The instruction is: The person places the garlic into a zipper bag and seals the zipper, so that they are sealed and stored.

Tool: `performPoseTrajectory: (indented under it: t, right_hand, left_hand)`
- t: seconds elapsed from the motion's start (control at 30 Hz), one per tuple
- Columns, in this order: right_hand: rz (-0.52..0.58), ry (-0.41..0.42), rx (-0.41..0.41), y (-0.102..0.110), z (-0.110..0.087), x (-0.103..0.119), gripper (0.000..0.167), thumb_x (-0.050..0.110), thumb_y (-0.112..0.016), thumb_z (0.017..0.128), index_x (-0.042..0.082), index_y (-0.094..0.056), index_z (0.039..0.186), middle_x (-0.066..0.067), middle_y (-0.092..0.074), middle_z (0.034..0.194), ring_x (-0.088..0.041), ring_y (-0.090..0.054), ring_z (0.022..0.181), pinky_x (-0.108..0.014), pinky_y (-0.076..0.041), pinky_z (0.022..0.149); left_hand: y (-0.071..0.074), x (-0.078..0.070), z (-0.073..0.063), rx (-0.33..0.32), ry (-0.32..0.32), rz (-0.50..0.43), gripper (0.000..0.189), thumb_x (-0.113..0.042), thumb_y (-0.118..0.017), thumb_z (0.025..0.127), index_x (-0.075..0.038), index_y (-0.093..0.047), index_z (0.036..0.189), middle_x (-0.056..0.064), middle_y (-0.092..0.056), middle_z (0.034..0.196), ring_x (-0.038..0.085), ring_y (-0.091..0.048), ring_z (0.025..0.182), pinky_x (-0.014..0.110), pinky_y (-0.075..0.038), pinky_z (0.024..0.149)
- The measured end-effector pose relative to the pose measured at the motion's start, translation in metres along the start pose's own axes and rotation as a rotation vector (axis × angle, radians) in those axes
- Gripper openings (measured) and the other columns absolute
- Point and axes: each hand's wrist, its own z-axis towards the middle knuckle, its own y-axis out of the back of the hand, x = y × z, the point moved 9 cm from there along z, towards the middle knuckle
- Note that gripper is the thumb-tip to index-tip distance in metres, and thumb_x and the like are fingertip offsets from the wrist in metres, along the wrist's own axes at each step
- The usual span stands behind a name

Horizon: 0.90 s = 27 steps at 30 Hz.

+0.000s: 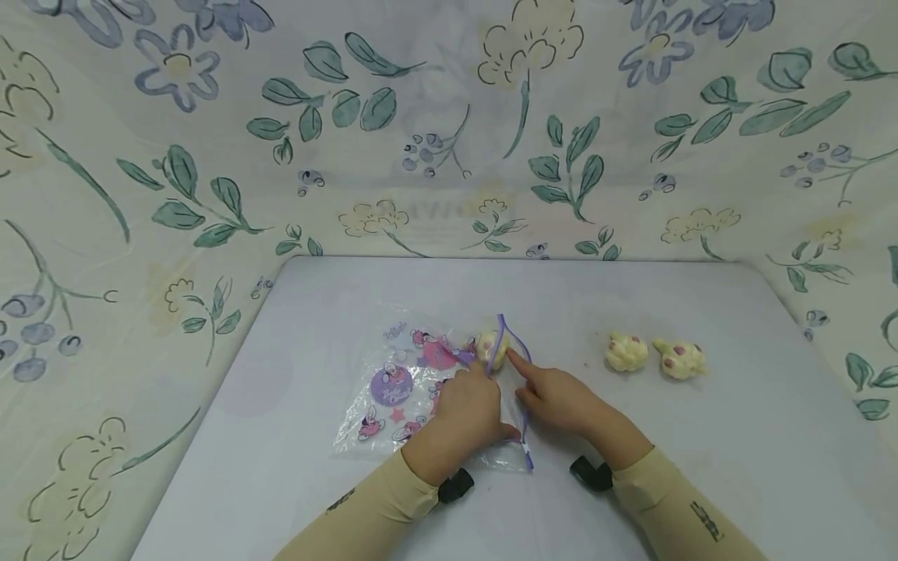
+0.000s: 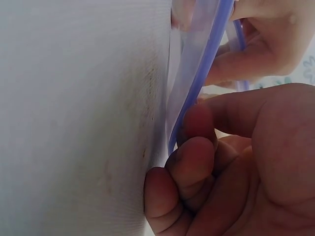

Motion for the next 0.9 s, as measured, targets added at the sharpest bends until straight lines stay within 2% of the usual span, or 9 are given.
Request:
performPoseTrajectory:
  t: [0.17, 0.33, 0.43, 0.67, 0.9]
  right_hand:
    - [0.017, 0.025, -0.022, 0.000, 0.000, 0.002, 0.069, 0.018, -0.062, 0.099, 0.026, -0.030, 0.160, 0.007, -0.043, 0.060, -0.007, -0.039, 0.052, -0.025, -0.035, 0.052]
    - [0.032, 0.107, -0.068, 0.004, -0.003, 0.011, 0.054, 0.015, -0.063, 0.099, 0.023, -0.049, 0.150, 0.009, -0.040, 0.060, -0.004, -0.038, 0.055, -0.023, -0.037, 0.054]
    - [0.035, 0.103, -0.062, 0.003, -0.004, 0.012, 0.049, 0.014, -0.063, 0.098, 0.022, -0.055, 0.146, 0.009, -0.038, 0.061, -0.004, -0.039, 0.055, -0.023, -0.038, 0.055]
    - [0.007, 0.081, -0.037, -0.002, -0.003, 0.008, 0.050, 0.014, -0.061, 0.100, 0.020, -0.051, 0.149, 0.008, -0.039, 0.061, -0.006, -0.040, 0.055, -0.024, -0.040, 0.057]
    - [-0.002, 0.050, -0.022, -0.003, -0.003, 0.007, 0.053, 0.016, -0.060, 0.100, 0.024, -0.048, 0.151, 0.007, -0.042, 0.062, -0.008, -0.045, 0.058, -0.027, -0.042, 0.062]
  left_hand:
    - [-0.001, 0.001, 0.001, 0.006, 0.008, -0.009, 0.083, -0.076, -0.082, 0.061, -0.001, -0.077, 0.098, 0.016, -0.063, 0.119, 0.027, -0.065, 0.087, 0.041, -0.058, 0.068]
    - [-0.003, 0.000, 0.001, 0.007, 0.002, -0.009, 0.088, -0.075, -0.082, 0.061, 0.000, -0.076, 0.106, 0.016, -0.062, 0.120, 0.028, -0.065, 0.090, 0.041, -0.059, 0.073]
    - [-0.003, 0.000, 0.000, 0.006, 0.003, -0.014, 0.089, -0.075, -0.082, 0.061, 0.001, -0.076, 0.107, 0.016, -0.063, 0.121, 0.027, -0.065, 0.091, 0.041, -0.059, 0.075]
    - [-0.001, 0.000, -0.002, -0.001, 0.001, -0.020, 0.085, -0.074, -0.083, 0.061, 0.000, -0.077, 0.103, 0.015, -0.063, 0.119, 0.026, -0.064, 0.087, 0.040, -0.059, 0.070]
    - [0.000, 0.000, -0.002, 0.006, 0.003, -0.009, 0.085, -0.075, -0.082, 0.061, -0.001, -0.077, 0.101, 0.014, -0.063, 0.118, 0.026, -0.064, 0.086, 0.040, -0.059, 0.070]
